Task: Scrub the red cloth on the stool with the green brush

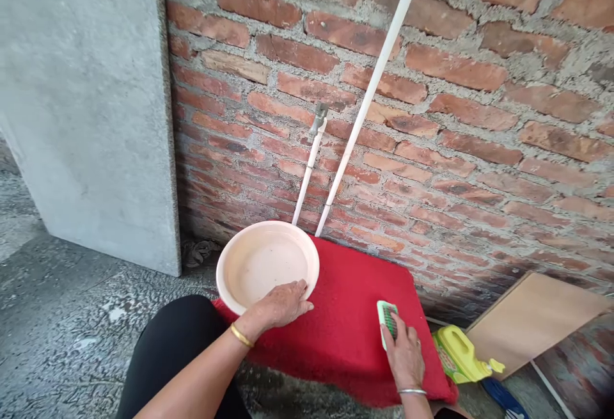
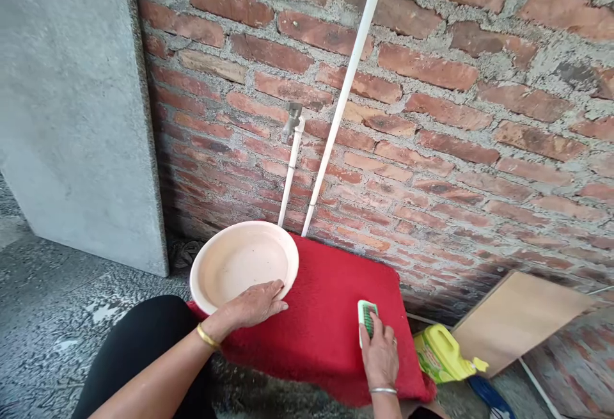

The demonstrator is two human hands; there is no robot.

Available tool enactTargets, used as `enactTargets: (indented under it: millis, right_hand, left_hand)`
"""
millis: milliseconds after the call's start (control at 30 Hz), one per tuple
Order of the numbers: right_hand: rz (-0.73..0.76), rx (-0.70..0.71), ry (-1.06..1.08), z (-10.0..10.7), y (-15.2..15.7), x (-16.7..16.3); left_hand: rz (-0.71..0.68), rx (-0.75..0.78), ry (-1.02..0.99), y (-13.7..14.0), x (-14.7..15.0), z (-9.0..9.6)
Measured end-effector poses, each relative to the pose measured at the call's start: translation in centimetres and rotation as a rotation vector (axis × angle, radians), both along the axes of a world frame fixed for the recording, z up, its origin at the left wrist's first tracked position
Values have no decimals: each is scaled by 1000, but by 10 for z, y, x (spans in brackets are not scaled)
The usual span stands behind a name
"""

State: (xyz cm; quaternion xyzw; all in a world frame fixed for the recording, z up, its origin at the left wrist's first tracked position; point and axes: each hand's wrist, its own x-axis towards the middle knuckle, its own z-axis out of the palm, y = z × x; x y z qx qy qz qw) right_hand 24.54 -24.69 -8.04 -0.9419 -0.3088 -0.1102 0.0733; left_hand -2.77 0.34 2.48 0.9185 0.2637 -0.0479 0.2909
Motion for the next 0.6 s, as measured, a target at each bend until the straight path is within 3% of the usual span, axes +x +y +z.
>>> enactTargets:
  millis: [133, 267, 433, 600]
  right_hand:
    - [-85, 59, 46, 2, -8, 11]
    - [-51, 161, 112, 7, 16, -3]
    - [296, 197, 115, 11, 78, -63]
    - [574, 55, 16, 1, 125, -128]
  left_hand:
    - [4, -7, -16, 0, 0, -1]
    - [-1, -9, -33, 0, -1, -2]
    - [13, -8, -45, 0, -1, -4]
    - [5, -8, -49, 1, -1, -6]
